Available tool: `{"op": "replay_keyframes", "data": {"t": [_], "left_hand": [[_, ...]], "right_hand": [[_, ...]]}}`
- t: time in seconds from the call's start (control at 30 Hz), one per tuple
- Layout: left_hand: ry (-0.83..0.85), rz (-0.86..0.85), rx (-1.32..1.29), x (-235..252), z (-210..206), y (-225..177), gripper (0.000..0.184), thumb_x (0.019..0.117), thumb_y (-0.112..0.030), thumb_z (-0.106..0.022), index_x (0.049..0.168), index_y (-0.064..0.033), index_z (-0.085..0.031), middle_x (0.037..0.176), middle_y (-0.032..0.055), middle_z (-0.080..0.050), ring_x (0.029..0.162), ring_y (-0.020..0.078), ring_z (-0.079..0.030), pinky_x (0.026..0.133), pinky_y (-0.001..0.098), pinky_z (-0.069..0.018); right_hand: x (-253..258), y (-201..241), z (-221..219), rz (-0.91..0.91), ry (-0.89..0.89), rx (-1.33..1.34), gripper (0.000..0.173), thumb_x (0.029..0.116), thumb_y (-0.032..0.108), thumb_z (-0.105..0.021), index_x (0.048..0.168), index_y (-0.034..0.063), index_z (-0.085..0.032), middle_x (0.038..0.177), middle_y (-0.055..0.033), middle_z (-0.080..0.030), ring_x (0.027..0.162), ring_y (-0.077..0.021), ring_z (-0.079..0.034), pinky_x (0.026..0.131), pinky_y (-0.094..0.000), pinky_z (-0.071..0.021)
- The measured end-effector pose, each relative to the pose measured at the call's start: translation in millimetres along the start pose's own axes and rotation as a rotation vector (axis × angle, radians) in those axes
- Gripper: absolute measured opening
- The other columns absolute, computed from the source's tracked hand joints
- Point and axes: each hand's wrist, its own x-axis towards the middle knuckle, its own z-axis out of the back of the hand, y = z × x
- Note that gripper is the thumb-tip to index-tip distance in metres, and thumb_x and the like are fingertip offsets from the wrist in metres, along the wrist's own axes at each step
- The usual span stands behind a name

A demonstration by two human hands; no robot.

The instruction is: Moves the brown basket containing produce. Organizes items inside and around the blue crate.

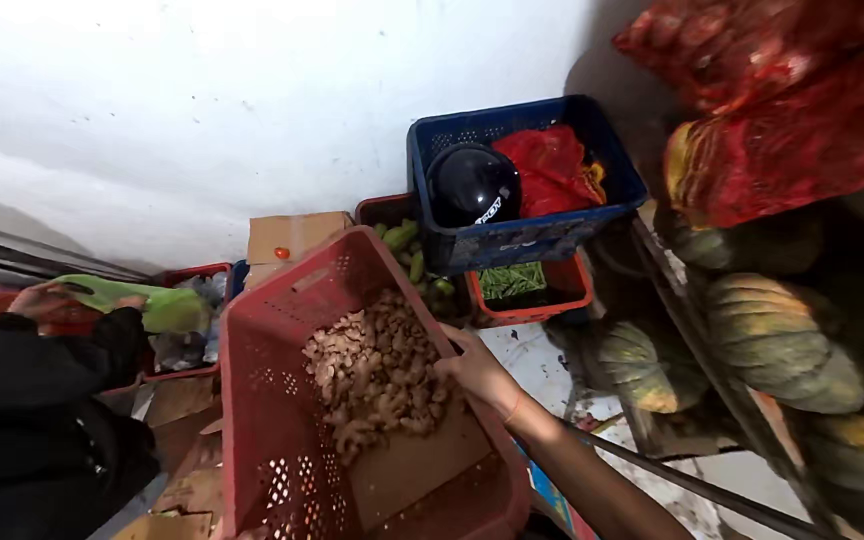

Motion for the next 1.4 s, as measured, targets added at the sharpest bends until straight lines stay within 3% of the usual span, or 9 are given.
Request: {"op": "replay_keyframes", "data": {"t": [0.07, 0.33, 0.53, 0.63, 0.8, 0.93, 1.13, 1.27, 1.4], "left_hand": [[0.001, 0.064, 0.087, 20.5, -23.7, -42.9, 0.044, 0.0809, 0.002, -0.058, 0.125, -0.0052, -0.055, 0.097, -0.0026, -0.075, 0.085, 0.0061, -0.073, 0.077, 0.0299, -0.0635], [0.1, -0.113, 0.19, 215.8, -82.0, -90.8, 0.051, 0.0776, -0.004, -0.062, 0.129, -0.0031, -0.06, 0.107, 0.0013, -0.074, 0.091, 0.0053, -0.071, 0.08, 0.0267, -0.0615], [0.194, -0.153, 0.255, 327.2, -108.9, -88.4, 0.042, 0.0824, -0.003, -0.061, 0.124, -0.0012, -0.062, 0.103, 0.0029, -0.073, 0.088, 0.0052, -0.07, 0.079, 0.0261, -0.0602], [0.16, -0.129, 0.221, 326.4, -111.3, -89.9, 0.039, 0.0808, -0.004, -0.062, 0.12, -0.0013, -0.064, 0.101, 0.0027, -0.074, 0.086, 0.0054, -0.071, 0.076, 0.0266, -0.0613], [0.042, -0.226, 0.404, 326.0, -120.6, -90.4, 0.031, 0.0878, -0.004, -0.073, 0.119, -0.0012, -0.07, 0.111, 0.0089, -0.073, 0.098, 0.0099, -0.07, 0.087, 0.0317, -0.0594], [-0.043, -0.533, 0.858, 320.4, -133.0, -120.6, 0.099, 0.0837, -0.044, -0.081, 0.158, 0.0009, -0.033, 0.156, 0.031, -0.04, 0.145, 0.0439, -0.04, 0.12, 0.0578, -0.0326], [0.018, -0.718, 0.786, 254.3, -249.3, -168.1, 0.07, 0.0949, -0.046, -0.067, 0.145, 0.0019, -0.052, 0.146, 0.0267, -0.053, 0.139, 0.0375, -0.049, 0.116, 0.0525, -0.0393], [0.217, -0.803, 0.643, 230.8, -328.0, -158.4, 0.061, 0.0953, -0.04, -0.068, 0.139, 0.0016, -0.058, 0.137, 0.0222, -0.061, 0.129, 0.0309, -0.059, 0.108, 0.0469, -0.0491], [0.432, -0.791, 0.676, 231.1, -410.8, -157.1, 0.061, 0.0971, -0.041, -0.067, 0.142, -0.0017, -0.057, 0.139, 0.0206, -0.06, 0.127, 0.03, -0.06, 0.105, 0.0466, -0.0518]], "right_hand": [[14.7, 9.8, 3.9, 0.006, -0.053, 0.017, 0.074, 0.0752, -0.003, -0.072, 0.147, 0.0125, -0.057, 0.133, -0.0063, -0.067, 0.109, -0.0111, -0.068, 0.089, -0.0321, -0.0594], [152.8, 14.3, 21.9, 0.126, -0.196, 0.14, 0.067, 0.0839, -0.001, -0.067, 0.149, 0.0093, -0.053, 0.127, -0.0119, -0.067, 0.092, -0.0154, -0.068, 0.074, -0.0328, -0.0586], [227.5, -23.6, 22.8, 0.197, -0.284, 0.128, 0.066, 0.0931, 0.01, -0.068, 0.155, 0.0065, -0.044, 0.145, -0.0138, -0.059, 0.126, -0.0168, -0.062, 0.104, -0.0356, -0.0538], [192.1, -7.8, 18.4, 0.305, -0.261, -0.22, 0.07, 0.0956, 0.024, -0.068, 0.159, 0.0099, -0.04, 0.165, -0.0126, -0.035, 0.151, -0.0205, -0.037, 0.121, -0.0394, -0.0376], [154.6, 33.4, 74.5, 0.356, -0.605, -0.701, 0.054, 0.093, 0.029, -0.067, 0.144, 0.0144, -0.059, 0.148, -0.0101, -0.058, 0.137, -0.0285, -0.054, 0.113, -0.0514, -0.0448], [217.8, 40.1, 187.5, 0.14, -0.75, -0.412, 0.071, 0.0949, 0.047, -0.069, 0.147, 0.0029, -0.051, 0.146, -0.0253, -0.053, 0.136, -0.0414, -0.051, 0.111, -0.0608, -0.0423], [308.9, 22.8, 259.1, -0.143, -0.671, 0.071, 0.08, 0.1014, 0.069, -0.033, 0.139, 0.0034, -0.06, 0.141, -0.0232, -0.059, 0.134, -0.0364, -0.055, 0.108, -0.0617, -0.044], [334.3, 24.2, 263.9, -0.279, -0.743, 0.12, 0.091, 0.0888, 0.077, -0.05, 0.147, 0.0068, -0.054, 0.158, -0.027, -0.038, 0.147, -0.0423, -0.034, 0.117, -0.0643, -0.0299], [324.3, 55.5, 254.0, -0.219, -0.805, 0.301, 0.087, 0.0783, 0.07, -0.068, 0.134, 0.0031, -0.062, 0.142, -0.0231, -0.056, 0.132, -0.0371, -0.053, 0.105, -0.0602, -0.0456]]}}
